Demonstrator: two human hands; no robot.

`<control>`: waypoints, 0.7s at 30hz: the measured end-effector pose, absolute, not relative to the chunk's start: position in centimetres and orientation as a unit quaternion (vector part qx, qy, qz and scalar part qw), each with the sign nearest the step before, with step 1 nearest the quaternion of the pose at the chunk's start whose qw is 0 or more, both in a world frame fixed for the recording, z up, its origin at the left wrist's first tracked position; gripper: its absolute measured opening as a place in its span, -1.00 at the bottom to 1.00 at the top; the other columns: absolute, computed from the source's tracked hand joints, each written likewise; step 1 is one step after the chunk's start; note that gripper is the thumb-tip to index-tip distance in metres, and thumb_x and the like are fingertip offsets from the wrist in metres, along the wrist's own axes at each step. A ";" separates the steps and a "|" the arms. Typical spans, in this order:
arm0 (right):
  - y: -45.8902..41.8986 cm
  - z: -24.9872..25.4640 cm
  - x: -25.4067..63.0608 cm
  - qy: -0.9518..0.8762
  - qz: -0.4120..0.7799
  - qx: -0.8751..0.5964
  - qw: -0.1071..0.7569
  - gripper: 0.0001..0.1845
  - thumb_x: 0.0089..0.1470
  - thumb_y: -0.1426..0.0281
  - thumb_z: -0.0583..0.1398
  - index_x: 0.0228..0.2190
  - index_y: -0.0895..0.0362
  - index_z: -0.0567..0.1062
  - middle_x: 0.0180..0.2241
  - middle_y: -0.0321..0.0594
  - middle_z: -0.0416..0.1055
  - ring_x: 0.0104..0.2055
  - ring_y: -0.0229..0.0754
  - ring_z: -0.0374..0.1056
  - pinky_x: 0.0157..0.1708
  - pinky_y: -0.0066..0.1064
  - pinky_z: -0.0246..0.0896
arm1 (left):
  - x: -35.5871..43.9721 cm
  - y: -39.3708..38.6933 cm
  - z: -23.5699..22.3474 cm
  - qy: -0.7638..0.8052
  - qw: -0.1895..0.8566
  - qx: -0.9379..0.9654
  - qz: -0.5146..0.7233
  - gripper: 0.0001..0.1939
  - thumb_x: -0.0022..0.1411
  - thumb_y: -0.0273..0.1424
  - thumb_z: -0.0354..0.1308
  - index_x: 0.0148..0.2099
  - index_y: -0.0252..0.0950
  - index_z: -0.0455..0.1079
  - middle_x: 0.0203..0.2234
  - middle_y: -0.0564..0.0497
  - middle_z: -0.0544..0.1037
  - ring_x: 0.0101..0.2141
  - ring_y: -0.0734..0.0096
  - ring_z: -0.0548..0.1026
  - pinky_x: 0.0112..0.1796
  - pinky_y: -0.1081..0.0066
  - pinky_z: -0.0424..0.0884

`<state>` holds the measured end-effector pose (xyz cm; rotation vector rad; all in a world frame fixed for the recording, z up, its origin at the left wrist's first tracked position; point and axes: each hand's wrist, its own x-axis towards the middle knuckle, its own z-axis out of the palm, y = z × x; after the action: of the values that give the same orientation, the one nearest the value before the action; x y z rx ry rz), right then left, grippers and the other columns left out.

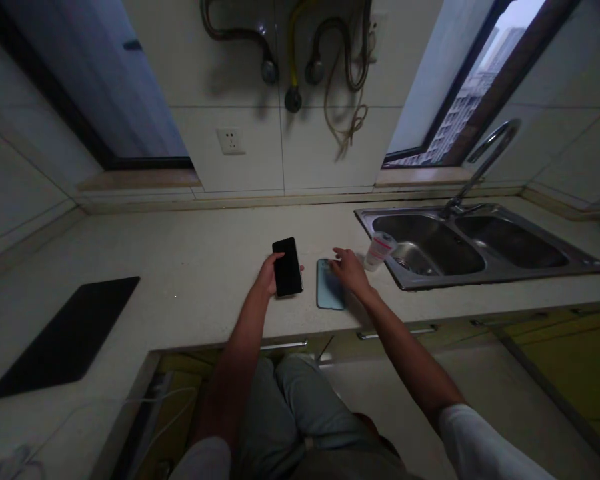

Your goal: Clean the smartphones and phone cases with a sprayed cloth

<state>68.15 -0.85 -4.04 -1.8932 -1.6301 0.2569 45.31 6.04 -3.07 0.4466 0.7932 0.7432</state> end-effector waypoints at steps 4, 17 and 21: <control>-3.4 -4.9 70.5 -0.587 0.129 -0.776 0.190 -0.51 0.16 0.22 0.21 0.03 0.27 0.46 -0.13 0.12 0.55 -0.11 0.03 0.46 -0.14 -0.31 0.26 | 46.3 5.5 -3.7 0.349 0.840 0.260 0.322 -0.58 0.09 -0.38 0.16 0.01 -0.40 0.37 -0.30 -0.24 0.64 -0.23 -0.05 0.64 -0.14 0.00 0.52; -3.5 -6.6 69.2 -0.480 0.216 -0.717 0.457 -0.81 -0.06 0.31 0.14 -0.37 0.12 0.47 -0.50 -0.28 0.45 -0.42 -0.16 0.33 -0.38 -0.39 0.14 | 51.9 2.7 -6.8 0.439 0.670 0.390 0.455 -0.75 -0.03 -0.45 0.27 -0.23 -0.28 0.41 -0.44 0.04 0.56 -0.37 0.32 0.53 -0.25 0.34 0.43; -3.6 -7.6 67.3 -0.357 0.340 -0.648 0.580 -0.67 -0.11 0.22 0.19 -0.26 0.09 0.43 -0.61 -0.44 0.31 -0.56 -0.21 0.20 -0.53 -0.43 0.05 | 52.9 2.9 -6.7 0.464 0.595 0.420 0.504 -0.85 0.04 -0.44 0.22 -0.27 -0.28 0.42 -0.40 0.01 0.57 -0.34 0.32 0.51 -0.25 0.38 0.39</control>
<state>67.31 -3.56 -7.65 -1.5151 -0.8341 0.7939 52.87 2.85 -6.75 0.9763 1.0789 1.1707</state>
